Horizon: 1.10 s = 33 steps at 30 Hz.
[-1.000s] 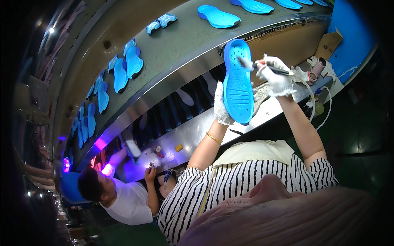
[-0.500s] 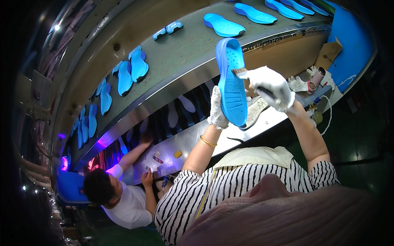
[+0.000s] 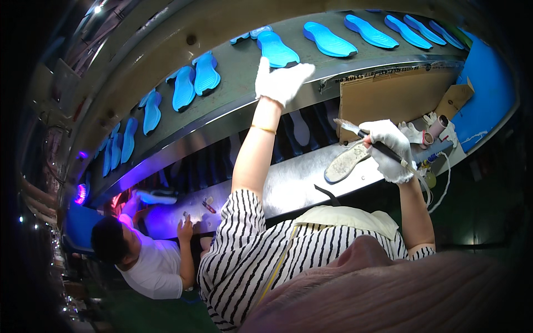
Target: The person applies a substance to shoe soles using a specialized applicator tool. The person picks up blue soles from a conveyor, applies liquid along the inner edges, and places them back on the line.
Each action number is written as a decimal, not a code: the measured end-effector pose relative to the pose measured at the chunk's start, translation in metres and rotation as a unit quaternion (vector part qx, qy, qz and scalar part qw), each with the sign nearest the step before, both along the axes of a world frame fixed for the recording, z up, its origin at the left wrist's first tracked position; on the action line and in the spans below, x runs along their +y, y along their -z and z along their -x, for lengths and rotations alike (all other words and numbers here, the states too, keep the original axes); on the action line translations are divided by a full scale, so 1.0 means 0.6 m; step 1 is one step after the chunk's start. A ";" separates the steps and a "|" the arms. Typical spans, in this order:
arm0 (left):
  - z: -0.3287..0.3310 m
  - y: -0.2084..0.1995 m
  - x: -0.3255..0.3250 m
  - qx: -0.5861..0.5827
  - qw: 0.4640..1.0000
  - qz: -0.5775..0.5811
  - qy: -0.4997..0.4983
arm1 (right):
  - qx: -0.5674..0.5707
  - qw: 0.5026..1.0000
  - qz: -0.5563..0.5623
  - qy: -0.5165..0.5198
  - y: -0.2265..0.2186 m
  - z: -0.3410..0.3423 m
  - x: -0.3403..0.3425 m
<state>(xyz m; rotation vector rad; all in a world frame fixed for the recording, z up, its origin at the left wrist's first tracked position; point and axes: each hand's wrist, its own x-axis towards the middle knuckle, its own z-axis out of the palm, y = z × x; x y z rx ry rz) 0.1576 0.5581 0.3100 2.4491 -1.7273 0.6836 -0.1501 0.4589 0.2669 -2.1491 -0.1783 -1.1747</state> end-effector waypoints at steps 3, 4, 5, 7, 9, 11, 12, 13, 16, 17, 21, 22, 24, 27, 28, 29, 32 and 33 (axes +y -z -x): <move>-0.001 0.005 0.030 0.277 0.939 0.192 0.066 | 0.035 0.998 -0.059 0.005 0.016 0.015 0.003; -0.006 0.008 0.046 0.365 0.893 0.250 0.086 | 0.038 0.996 -0.079 0.008 0.020 0.017 0.002; -0.012 0.015 0.063 0.449 0.833 0.305 0.105 | 0.042 0.995 -0.089 0.001 0.024 0.019 0.000; -0.054 0.017 0.103 0.221 0.897 0.368 0.102 | 0.025 0.996 -0.081 0.011 0.029 0.016 -0.004; -0.124 0.009 0.162 -0.142 0.939 0.313 -0.019 | 0.014 0.999 -0.049 0.017 0.035 0.008 -0.007; -0.186 0.012 0.216 -0.057 0.936 0.264 -0.224 | 0.040 0.993 -0.115 -0.009 0.045 0.002 -0.004; -0.207 0.018 0.235 0.087 0.907 0.219 -0.348 | 0.049 0.989 -0.139 -0.022 0.051 0.000 -0.002; -0.222 0.024 0.248 0.011 0.926 0.207 -0.317 | 0.069 0.983 -0.167 -0.035 0.056 -0.003 0.000; -0.210 0.040 0.271 -0.166 0.947 0.182 -0.208 | 0.116 0.973 -0.196 -0.039 0.078 -0.010 0.001; -0.190 0.043 0.268 -0.146 0.952 0.226 -0.143 | 0.092 0.981 -0.167 -0.043 0.085 -0.012 -0.004; -0.072 0.017 0.246 -0.021 0.907 0.414 0.070 | 0.071 0.988 -0.125 -0.054 0.110 -0.020 -0.035; -0.047 0.001 0.244 0.167 0.859 0.482 0.038 | 0.069 0.972 -0.206 -0.085 0.118 -0.024 -0.042; -0.008 -0.030 0.245 0.234 0.730 0.626 0.142 | 0.059 0.958 -0.260 -0.106 0.132 -0.028 -0.057; 0.018 -0.062 0.266 0.335 0.574 0.683 0.303 | 0.051 0.927 -0.356 -0.108 0.152 -0.039 -0.063; 0.020 -0.064 0.268 0.372 0.531 0.666 0.370 | 0.037 0.921 -0.371 -0.113 0.156 -0.043 -0.061; 0.018 -0.065 0.266 0.395 0.553 0.620 0.392 | 0.035 0.919 -0.375 -0.121 0.159 -0.047 -0.057; 0.032 -0.017 0.224 0.658 0.434 0.467 0.400 | 0.030 0.924 -0.365 -0.113 0.152 -0.052 -0.042; 0.044 0.010 0.201 0.721 0.348 0.406 0.441 | 0.035 0.922 -0.369 -0.110 0.146 -0.052 -0.037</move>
